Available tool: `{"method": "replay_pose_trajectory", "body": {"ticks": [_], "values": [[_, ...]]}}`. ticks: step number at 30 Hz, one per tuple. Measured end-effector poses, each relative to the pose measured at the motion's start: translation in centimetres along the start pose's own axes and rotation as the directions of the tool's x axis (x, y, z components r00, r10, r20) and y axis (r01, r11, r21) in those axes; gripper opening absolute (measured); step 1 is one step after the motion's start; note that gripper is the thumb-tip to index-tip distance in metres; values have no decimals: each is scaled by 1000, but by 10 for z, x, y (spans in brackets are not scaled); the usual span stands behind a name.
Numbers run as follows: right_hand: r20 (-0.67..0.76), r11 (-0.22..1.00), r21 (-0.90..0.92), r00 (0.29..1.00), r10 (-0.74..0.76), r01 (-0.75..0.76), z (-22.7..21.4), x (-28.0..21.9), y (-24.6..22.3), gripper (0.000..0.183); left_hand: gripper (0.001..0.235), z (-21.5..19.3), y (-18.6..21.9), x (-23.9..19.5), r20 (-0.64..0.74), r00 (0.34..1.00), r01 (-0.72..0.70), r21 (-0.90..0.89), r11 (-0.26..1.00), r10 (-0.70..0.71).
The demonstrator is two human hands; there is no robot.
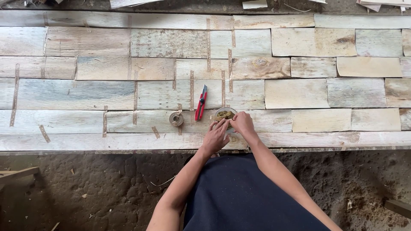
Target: Applying adhesive to thin wood strips and placing them onto a wooden surface to create a pattern.
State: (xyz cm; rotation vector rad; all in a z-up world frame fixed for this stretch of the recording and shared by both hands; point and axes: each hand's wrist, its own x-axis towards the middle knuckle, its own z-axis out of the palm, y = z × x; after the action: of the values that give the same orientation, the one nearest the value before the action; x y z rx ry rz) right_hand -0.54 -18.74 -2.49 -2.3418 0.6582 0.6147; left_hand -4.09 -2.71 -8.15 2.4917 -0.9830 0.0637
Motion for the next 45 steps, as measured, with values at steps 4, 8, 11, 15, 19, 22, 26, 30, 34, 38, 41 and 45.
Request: {"method": "replay_pose_trajectory", "body": {"ticks": [4, 8, 11, 15, 19, 22, 26, 30, 34, 38, 41, 45], "values": [[38, 1000, -5, 999, 10, -10, -2, 7, 3, 19, 73, -10, 3, 3, 28, 1000, 14, -2, 1000, -14], [43, 1000, 0, 999, 30, -30, 2, 8, 3, 18, 73, -8, 2, 3, 27, 1000, 15, -26, 1000, -14], [57, 999, 19, 998, 39, -40, 1, 7, 4, 20, 74, -4, 3, 1, 14, 1000, 16, -15, 1000, -16], [78, 997, 42, 995, 63, -66, 9, 24, 20, 24, 82, -8, 10, 4, 63, 997, 37, 1, 999, -37], [63, 995, 61, 995, 78, -82, 19, 34, 28, 26, 91, -22, 25, 14, 158, 984, 93, -48, 995, -84], [67, 993, 78, 994, 85, -90, 20, 38, 33, 27, 101, -21, 28, 18, 216, 969, 138, -74, 988, -119], [86, 989, 112, 992, 88, -97, 19, 34, 33, 31, 101, -17, 24, 20, 291, 948, 141, -32, 989, -126], [86, 995, 83, 995, 56, -63, 20, 36, 36, 33, 101, -27, 26, 25, 281, 952, 117, 41, 992, -124], [72, 997, 74, 997, 29, -34, 31, 46, 48, 27, 99, -35, 26, 28, 303, 941, 128, 86, 988, -148], [60, 998, 61, 998, 18, -22, 25, 33, 40, 28, 109, -39, 29, 31, 350, 920, 149, 106, 983, -178], [39, 999, 43, 999, -2, 1, 17, 20, 31, 22, 110, -40, 30, 33, 360, 911, 169, 115, 979, -200], [26, 995, 97, 1000, 0, -3, -2, -3, 19, 22, 108, -49, 36, 36, 361, 905, 197, 112, 974, -224]]}}
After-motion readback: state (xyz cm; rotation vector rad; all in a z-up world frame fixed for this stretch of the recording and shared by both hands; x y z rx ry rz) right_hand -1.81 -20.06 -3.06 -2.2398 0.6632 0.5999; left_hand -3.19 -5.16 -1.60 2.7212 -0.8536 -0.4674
